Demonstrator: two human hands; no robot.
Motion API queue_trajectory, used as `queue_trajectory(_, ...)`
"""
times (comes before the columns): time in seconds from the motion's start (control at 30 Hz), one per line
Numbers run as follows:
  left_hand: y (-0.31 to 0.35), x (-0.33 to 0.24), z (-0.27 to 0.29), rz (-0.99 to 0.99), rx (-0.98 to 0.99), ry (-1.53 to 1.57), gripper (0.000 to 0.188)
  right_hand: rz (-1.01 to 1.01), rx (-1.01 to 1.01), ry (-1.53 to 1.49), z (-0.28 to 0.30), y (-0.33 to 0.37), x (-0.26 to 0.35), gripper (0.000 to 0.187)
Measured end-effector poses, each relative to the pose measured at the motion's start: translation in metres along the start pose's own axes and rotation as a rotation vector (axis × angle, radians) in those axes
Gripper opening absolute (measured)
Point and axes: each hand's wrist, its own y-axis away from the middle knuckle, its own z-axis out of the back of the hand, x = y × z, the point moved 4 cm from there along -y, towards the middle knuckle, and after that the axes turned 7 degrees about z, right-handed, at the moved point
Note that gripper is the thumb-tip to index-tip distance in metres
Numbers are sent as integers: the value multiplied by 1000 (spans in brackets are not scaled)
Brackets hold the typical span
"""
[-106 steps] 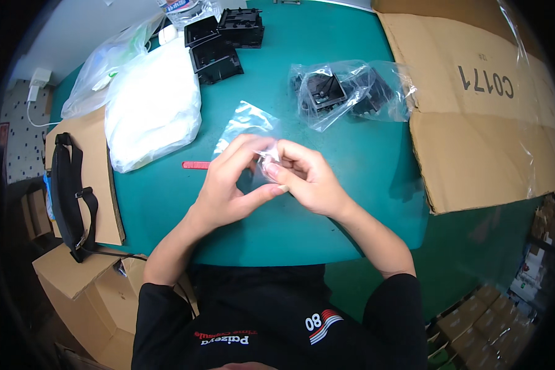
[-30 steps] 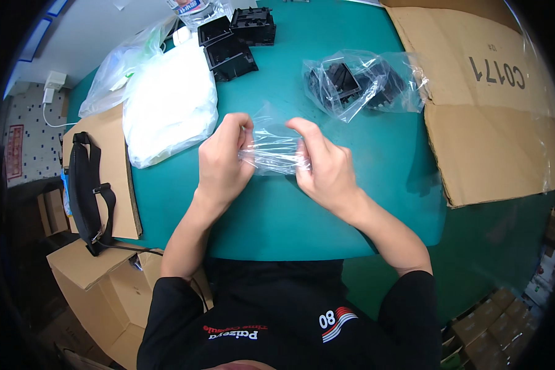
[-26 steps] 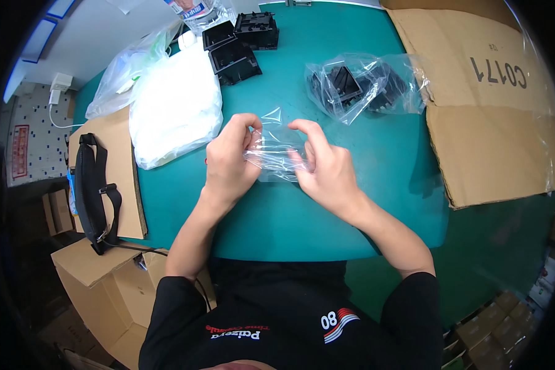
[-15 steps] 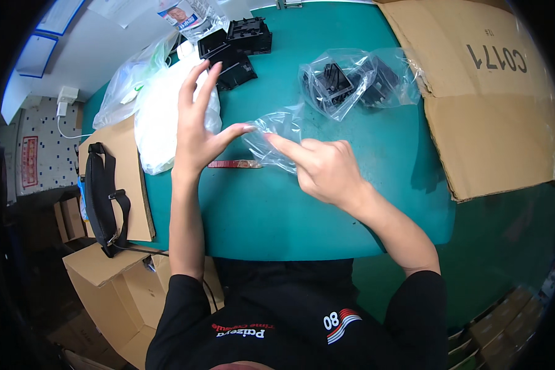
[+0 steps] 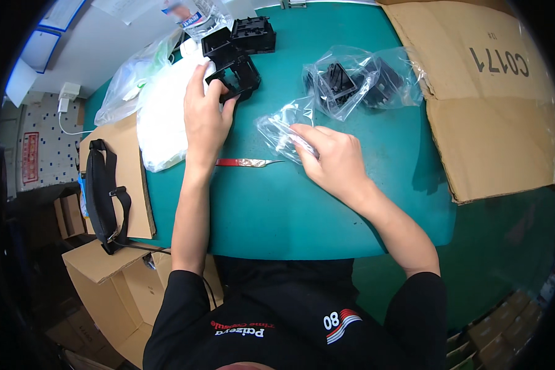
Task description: The person handles small black plastic components on a green workbench, using a red plastic tool to pry open a component. They then place the components into clear plastic bags and seal them. The person also handles a white plastic bag and stacks the packaged components.
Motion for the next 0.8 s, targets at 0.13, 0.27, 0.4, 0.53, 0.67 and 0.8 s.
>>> queue_trajectory(0.13,7,-6,12,56,-18,201,37,-81,-52,-116,0,0,-2,30)
queue_trajectory(0.27,23,-11,42,269,-134,761,78,-280,-32,-251,2,-1,-2,29)
queue_trajectory(0.4,36,-28,51,-108,-25,994,73,-291,-69,-339,-3,4,-6,30)
queue_trajectory(0.53,49,-64,51,-244,99,918,67,-135,64,-400,4,-2,0,41)
queue_trajectory(0.67,45,-61,48,-279,163,809,63,-255,-66,-655,-8,-1,-17,38)
queue_trajectory(0.8,39,-50,53,-282,211,675,63,-377,-38,-714,-7,0,-17,38)
